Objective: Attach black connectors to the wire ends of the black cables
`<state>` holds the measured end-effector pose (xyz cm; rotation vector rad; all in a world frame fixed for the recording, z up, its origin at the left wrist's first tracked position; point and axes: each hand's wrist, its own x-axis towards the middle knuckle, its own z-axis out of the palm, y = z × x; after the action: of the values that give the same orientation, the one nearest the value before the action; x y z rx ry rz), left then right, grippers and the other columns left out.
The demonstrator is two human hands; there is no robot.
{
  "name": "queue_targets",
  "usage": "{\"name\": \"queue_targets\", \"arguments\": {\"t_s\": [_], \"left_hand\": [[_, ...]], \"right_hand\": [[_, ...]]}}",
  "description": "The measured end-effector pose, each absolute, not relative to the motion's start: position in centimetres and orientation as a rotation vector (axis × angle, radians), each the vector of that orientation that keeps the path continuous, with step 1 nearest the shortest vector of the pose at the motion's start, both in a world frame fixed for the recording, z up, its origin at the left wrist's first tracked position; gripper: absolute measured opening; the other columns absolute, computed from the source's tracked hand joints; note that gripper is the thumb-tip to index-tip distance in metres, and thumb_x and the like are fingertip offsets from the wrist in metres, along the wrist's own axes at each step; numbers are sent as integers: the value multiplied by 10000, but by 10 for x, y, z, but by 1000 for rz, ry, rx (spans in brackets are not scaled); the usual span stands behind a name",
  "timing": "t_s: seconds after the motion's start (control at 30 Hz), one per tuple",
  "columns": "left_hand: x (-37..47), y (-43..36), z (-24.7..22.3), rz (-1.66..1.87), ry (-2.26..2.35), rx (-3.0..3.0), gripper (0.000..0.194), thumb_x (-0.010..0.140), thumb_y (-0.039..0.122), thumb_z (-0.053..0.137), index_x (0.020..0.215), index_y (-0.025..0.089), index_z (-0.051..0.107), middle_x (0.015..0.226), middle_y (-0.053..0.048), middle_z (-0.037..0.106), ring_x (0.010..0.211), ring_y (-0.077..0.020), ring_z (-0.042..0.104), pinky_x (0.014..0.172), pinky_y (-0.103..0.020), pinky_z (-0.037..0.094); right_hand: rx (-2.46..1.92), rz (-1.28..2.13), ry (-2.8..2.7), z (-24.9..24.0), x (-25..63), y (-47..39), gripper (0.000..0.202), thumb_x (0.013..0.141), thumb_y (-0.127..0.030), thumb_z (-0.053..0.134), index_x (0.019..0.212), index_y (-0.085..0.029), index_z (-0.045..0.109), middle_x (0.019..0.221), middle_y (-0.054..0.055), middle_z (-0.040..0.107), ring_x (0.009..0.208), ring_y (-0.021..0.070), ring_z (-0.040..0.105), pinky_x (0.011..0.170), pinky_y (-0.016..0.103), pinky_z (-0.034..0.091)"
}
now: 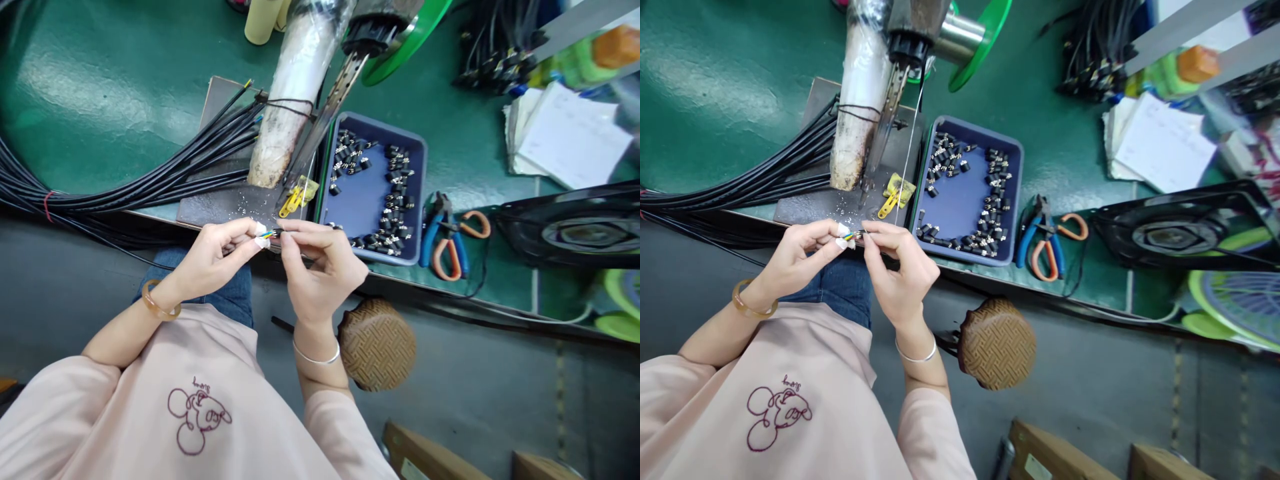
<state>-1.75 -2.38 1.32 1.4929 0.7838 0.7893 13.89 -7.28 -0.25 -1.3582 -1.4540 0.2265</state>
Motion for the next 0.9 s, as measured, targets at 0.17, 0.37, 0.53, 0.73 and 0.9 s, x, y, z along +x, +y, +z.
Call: {"name": "queue_targets", "arguments": {"t_s": [0.17,0.37,0.53,0.73,0.9], "left_hand": [[-16,-20,14,807,799,1529,272,958,371,518,775,172,544,614,55,390,535,-83,296,496,-221,275],[-12,-18,13,801,826,1496,289,967,386,513,760,185,491,619,52,353,544,-89,278,504,-238,248],[-12,-16,11,761,837,1438,290,977,406,500,789,186,486,651,40,369,559,-93,290,516,-257,234],[-10,-12,10,755,836,1407,275,975,390,505,792,187,474,668,34,370,564,-92,303,520,-265,234],[-8,-9,11,776,822,1418,250,982,342,496,791,188,452,652,47,334,543,-81,260,489,-256,205]], "right_hand": [[-1376,251,-1464,1,138,-70,82,883,-168,677,827,-224,655,902,3,782,791,149,760,655,274,647],[-1293,46,-1564,-2,139,-64,161,843,-79,691,841,-234,645,916,4,788,850,157,762,735,296,626],[-1321,135,-1487,-6,138,-62,120,864,-122,671,833,-231,630,955,18,782,882,167,756,685,289,614],[-1327,145,-1472,-5,138,-58,118,861,-125,669,823,-231,634,956,15,778,894,173,754,749,317,622],[-1321,65,-1519,-3,140,-52,126,847,-112,688,814,-226,649,922,1,781,865,169,760,769,327,628]]}}
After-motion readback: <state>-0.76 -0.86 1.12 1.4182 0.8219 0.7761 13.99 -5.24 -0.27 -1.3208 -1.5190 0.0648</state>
